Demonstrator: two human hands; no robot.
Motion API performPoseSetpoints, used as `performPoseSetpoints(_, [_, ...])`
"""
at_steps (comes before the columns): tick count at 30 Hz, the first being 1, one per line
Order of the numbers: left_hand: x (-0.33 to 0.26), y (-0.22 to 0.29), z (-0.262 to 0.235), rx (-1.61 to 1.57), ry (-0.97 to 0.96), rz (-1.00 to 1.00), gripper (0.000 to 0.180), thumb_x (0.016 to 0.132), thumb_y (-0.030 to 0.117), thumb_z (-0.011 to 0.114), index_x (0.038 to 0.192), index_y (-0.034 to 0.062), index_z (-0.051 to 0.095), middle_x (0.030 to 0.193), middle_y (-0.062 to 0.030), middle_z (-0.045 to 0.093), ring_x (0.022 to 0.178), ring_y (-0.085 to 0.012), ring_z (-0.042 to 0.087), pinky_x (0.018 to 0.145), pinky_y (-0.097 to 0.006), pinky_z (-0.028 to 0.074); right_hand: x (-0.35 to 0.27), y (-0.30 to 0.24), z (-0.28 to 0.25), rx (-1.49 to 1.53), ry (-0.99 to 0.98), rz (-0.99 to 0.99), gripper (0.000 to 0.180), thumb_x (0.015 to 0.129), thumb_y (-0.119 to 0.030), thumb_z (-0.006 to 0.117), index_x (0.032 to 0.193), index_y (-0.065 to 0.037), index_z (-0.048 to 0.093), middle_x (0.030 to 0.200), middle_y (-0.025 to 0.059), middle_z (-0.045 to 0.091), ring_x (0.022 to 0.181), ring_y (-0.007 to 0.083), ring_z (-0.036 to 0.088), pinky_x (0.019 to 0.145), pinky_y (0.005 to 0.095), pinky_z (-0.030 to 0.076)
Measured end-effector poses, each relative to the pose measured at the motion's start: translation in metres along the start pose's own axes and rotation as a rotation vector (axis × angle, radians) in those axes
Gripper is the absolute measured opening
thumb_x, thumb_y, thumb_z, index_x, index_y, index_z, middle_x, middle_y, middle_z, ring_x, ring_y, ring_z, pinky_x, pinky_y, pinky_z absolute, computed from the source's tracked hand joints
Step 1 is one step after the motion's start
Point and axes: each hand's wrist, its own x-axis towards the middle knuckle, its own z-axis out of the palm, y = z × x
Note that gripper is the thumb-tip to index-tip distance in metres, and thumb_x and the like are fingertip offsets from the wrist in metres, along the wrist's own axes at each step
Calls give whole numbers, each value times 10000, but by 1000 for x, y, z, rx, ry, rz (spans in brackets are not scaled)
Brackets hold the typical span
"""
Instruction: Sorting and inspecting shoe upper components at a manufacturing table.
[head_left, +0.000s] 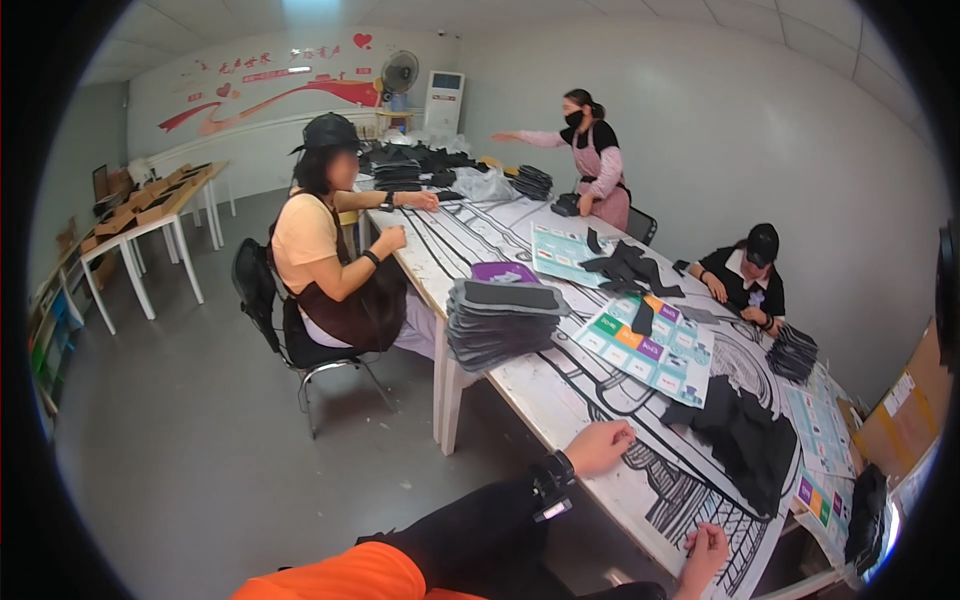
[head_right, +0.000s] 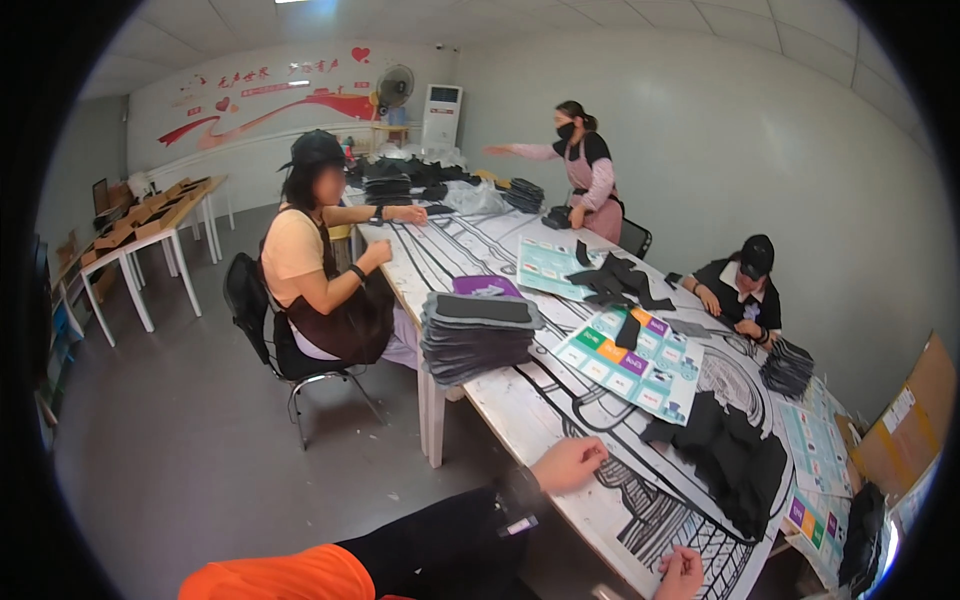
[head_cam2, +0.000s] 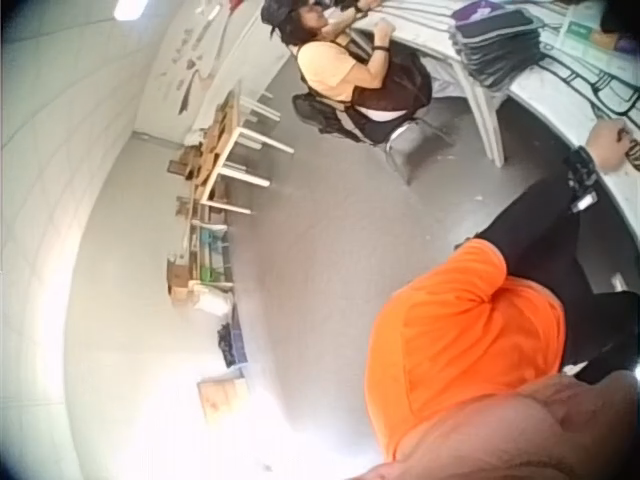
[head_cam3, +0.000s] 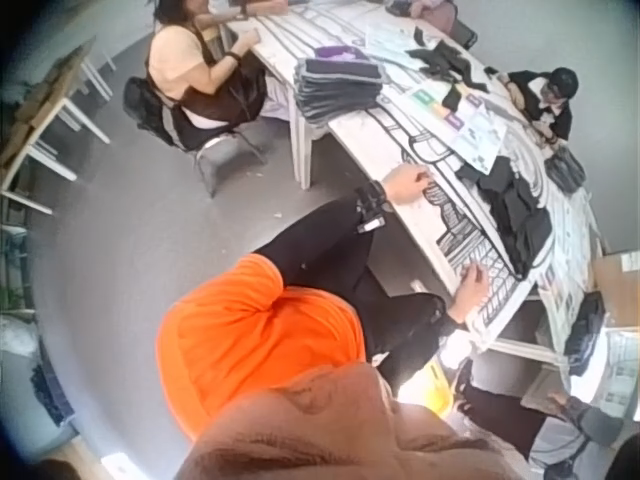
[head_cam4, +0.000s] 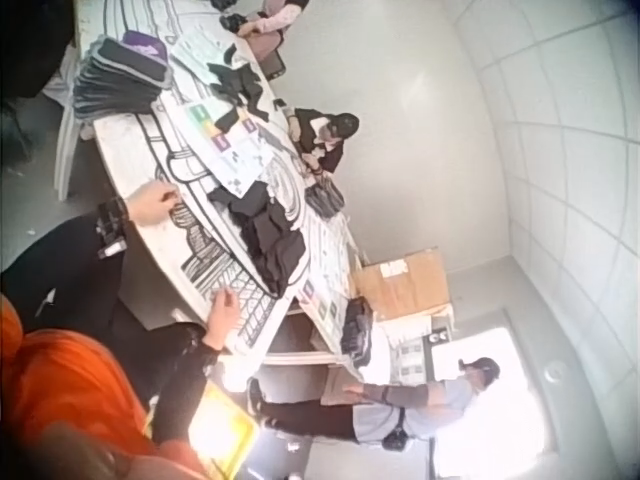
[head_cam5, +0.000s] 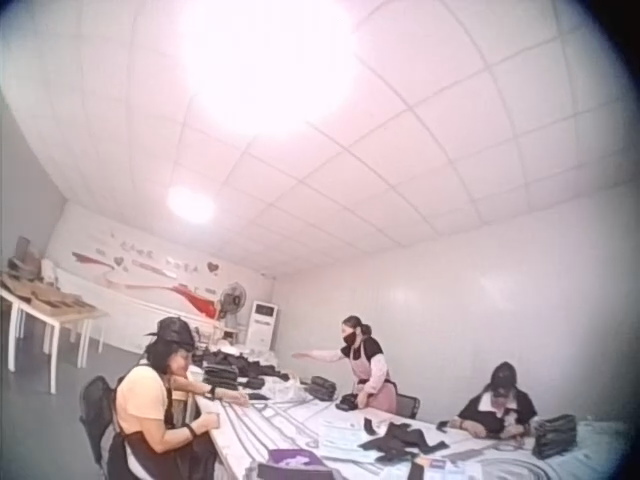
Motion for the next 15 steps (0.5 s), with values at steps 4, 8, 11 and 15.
performPoseSetpoints(4, [2, 0, -1, 44, 19, -2, 205, 984, 209, 600, 1038, 35, 693, 781, -94, 695, 690, -184, 640, 676, -336, 513, 2, 1, 8, -21, -3, -16, 96, 997, -40, 596, 1022, 19, 669, 779, 61, 659, 658, 94, 580, 615, 237, 465])
performPoseSetpoints(8, [6, -12, -3, 101, 20, 32, 195, 970, 215, 635, 1052, 57, 716, 773, -78, 699, 701, -164, 644, 671, -333, 514, 2, 1, 12, 24, 10, -17, 127, 965, -10, 595, 1033, 41, 690, 793, 75, 687, 689, 109, 625, 649, 240, 503])
performPoseSetpoints(11, [9, -6, -9, 128, -63, -16, 224, 1012, 215, 593, 1054, 38, 724, 801, -52, 723, 715, -159, 642, 689, -312, 515, 0, -15, 15, 61, 0, 13, 129, 962, 4, 592, 1032, 44, 693, 796, 73, 689, 687, 106, 623, 649, 234, 497])
performPoseSetpoints(15, [16, 14, -34, -911, -826, -401, 929, 1053, 692, 203, 1301, -108, 607, 982, -240, 756, 868, -287, 727, 792, -358, 562, -5, -16, 10, 78, -20, 47, 124, 963, 7, 611, 1039, 45, 702, 794, 73, 697, 681, 103, 621, 654, 225, 490])
